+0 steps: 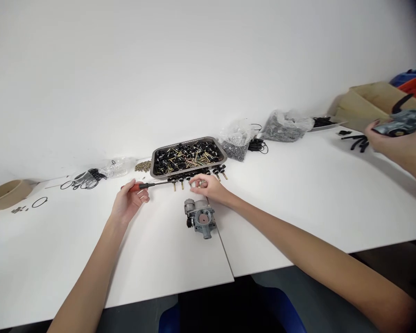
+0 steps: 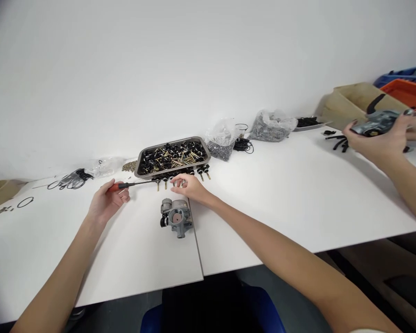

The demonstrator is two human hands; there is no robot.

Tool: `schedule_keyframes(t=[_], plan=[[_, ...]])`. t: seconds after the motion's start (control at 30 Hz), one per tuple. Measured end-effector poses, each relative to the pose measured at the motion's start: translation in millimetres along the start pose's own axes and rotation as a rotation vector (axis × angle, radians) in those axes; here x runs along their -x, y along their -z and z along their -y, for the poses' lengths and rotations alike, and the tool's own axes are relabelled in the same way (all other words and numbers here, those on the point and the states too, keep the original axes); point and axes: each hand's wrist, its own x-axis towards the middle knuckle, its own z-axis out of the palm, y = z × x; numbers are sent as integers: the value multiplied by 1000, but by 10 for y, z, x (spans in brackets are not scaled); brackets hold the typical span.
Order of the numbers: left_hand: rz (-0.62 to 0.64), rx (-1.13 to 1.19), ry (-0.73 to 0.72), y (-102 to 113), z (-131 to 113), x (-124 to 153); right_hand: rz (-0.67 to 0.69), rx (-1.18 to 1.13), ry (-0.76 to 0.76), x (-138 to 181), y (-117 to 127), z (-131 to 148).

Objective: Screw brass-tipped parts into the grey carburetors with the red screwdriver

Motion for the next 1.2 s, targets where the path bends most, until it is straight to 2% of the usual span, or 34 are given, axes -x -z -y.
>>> schedule_keyframes(t=[0.17,0.33,1.2], plan=[[81,-45,54,-127,140,24,63,39,44,-23,9,-67],[103,-61,53,-178,164,54,90,37,42,-29,-5,-70],[150,-109,33,-138,113,63,24,-11,88,-11,-44,-57]])
